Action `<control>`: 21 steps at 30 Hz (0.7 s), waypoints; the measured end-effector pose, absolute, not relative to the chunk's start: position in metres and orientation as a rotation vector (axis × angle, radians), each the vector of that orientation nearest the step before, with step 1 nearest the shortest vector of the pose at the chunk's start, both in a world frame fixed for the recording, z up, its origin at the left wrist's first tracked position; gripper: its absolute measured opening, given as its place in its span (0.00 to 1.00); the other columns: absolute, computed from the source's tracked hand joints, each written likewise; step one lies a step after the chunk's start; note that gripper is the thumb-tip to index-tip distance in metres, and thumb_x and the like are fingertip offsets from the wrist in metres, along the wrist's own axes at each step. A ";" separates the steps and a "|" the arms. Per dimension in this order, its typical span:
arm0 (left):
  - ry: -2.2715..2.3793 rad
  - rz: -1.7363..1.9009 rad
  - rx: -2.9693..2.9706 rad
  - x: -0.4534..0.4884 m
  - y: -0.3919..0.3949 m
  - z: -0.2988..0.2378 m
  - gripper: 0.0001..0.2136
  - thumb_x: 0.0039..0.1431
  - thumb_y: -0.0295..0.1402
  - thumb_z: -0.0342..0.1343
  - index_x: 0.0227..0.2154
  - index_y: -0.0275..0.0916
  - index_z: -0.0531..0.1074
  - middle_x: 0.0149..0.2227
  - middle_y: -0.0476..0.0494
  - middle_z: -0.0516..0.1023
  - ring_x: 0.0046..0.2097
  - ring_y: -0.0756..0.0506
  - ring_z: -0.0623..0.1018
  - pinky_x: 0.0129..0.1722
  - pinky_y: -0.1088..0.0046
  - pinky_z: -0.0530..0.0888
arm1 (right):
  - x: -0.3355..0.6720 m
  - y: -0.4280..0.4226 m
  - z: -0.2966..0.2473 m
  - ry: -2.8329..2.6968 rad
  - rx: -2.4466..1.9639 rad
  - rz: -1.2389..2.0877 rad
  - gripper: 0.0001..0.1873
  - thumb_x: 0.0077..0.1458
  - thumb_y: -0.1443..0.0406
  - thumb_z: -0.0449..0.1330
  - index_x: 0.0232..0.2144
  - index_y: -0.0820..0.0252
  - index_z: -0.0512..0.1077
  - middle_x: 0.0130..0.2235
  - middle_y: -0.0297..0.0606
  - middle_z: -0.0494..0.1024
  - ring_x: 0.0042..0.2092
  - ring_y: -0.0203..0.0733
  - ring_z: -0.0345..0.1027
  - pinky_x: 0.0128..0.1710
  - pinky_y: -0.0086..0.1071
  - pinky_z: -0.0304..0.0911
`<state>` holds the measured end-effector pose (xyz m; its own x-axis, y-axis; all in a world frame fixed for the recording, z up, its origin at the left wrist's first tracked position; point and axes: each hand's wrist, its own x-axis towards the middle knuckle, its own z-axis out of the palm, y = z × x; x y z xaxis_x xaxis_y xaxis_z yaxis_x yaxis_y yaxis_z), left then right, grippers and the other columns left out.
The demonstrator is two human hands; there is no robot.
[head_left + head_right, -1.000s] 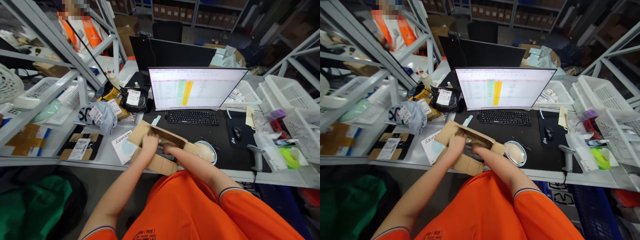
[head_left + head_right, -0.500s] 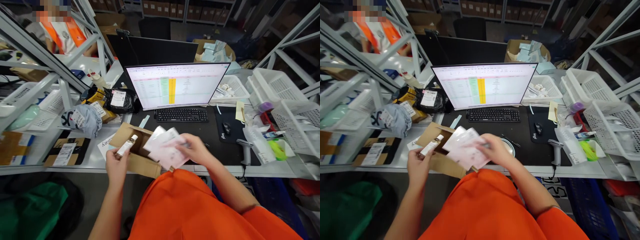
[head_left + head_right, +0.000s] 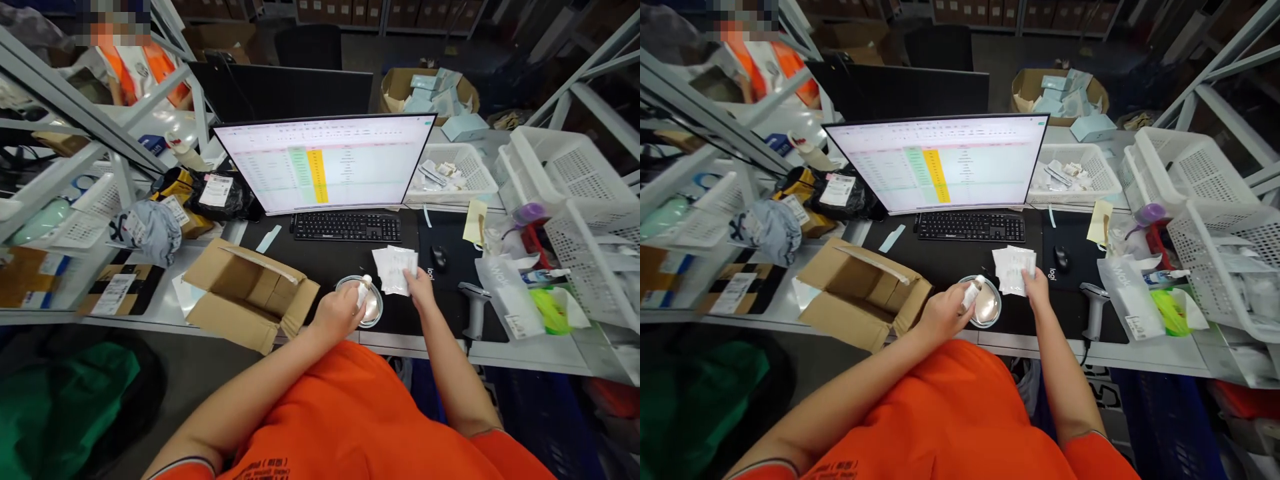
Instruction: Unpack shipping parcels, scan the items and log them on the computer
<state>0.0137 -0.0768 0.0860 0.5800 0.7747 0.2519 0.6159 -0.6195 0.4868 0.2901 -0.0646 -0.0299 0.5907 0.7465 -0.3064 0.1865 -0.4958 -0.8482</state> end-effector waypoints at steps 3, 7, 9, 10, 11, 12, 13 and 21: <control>1.060 0.375 2.631 0.066 -0.051 0.063 0.11 0.69 0.33 0.54 0.50 0.38 0.74 0.52 0.34 0.78 0.47 0.43 0.81 0.46 0.66 0.79 | 0.296 -0.051 -0.043 -0.850 -2.012 0.888 0.30 0.53 0.55 0.61 0.53 0.69 0.73 0.56 0.58 0.77 0.55 0.53 0.74 0.56 0.42 0.69; 1.076 0.259 2.694 0.114 -0.029 0.035 0.18 0.68 0.41 0.59 0.56 0.38 0.71 0.55 0.38 0.75 0.51 0.42 0.78 0.50 0.57 0.79 | 0.300 -0.057 -0.049 -1.009 -1.957 0.938 0.28 0.52 0.53 0.59 0.50 0.66 0.75 0.55 0.55 0.78 0.52 0.51 0.76 0.55 0.43 0.69; 1.119 0.206 2.713 0.128 -0.021 0.023 0.18 0.68 0.41 0.59 0.55 0.39 0.72 0.55 0.39 0.75 0.51 0.42 0.78 0.50 0.58 0.79 | 0.305 -0.069 -0.049 -1.064 -1.926 0.957 0.27 0.52 0.51 0.57 0.47 0.64 0.76 0.52 0.54 0.79 0.49 0.52 0.77 0.52 0.43 0.71; 1.139 0.172 2.722 0.133 -0.018 0.017 0.17 0.68 0.40 0.59 0.54 0.38 0.72 0.54 0.38 0.76 0.50 0.43 0.79 0.49 0.60 0.79 | 0.310 -0.075 -0.049 -1.084 -1.926 0.937 0.27 0.51 0.51 0.57 0.45 0.64 0.76 0.52 0.55 0.78 0.49 0.53 0.76 0.52 0.45 0.71; 1.156 0.133 2.731 0.137 -0.014 0.011 0.15 0.68 0.37 0.59 0.53 0.37 0.73 0.52 0.38 0.77 0.47 0.43 0.80 0.47 0.61 0.80 | 0.318 -0.082 -0.050 -1.105 -1.937 0.886 0.28 0.50 0.50 0.56 0.45 0.64 0.76 0.52 0.57 0.78 0.49 0.55 0.76 0.53 0.47 0.71; 1.168 0.094 2.740 0.141 -0.011 0.006 0.13 0.67 0.33 0.59 0.51 0.35 0.74 0.49 0.36 0.79 0.44 0.43 0.81 0.44 0.61 0.80 | 0.326 -0.088 -0.051 -1.132 -1.960 0.804 0.28 0.50 0.50 0.55 0.44 0.64 0.76 0.51 0.58 0.77 0.50 0.57 0.74 0.54 0.50 0.69; 1.176 0.057 2.751 0.144 -0.009 0.002 0.11 0.66 0.29 0.59 0.50 0.34 0.75 0.47 0.34 0.80 0.41 0.43 0.82 0.42 0.61 0.80 | 0.336 -0.094 -0.053 -1.171 -1.993 0.685 0.28 0.50 0.51 0.54 0.44 0.65 0.77 0.51 0.59 0.77 0.52 0.60 0.73 0.56 0.53 0.68; 1.059 0.191 2.863 0.116 -0.049 0.025 0.22 0.64 0.45 0.60 0.49 0.30 0.75 0.60 0.21 0.73 0.60 0.34 0.76 0.64 0.50 0.68 | 0.403 -0.134 -0.058 -1.363 -2.105 0.159 0.27 0.54 0.55 0.52 0.47 0.64 0.79 0.49 0.59 0.76 0.57 0.68 0.69 0.59 0.61 0.63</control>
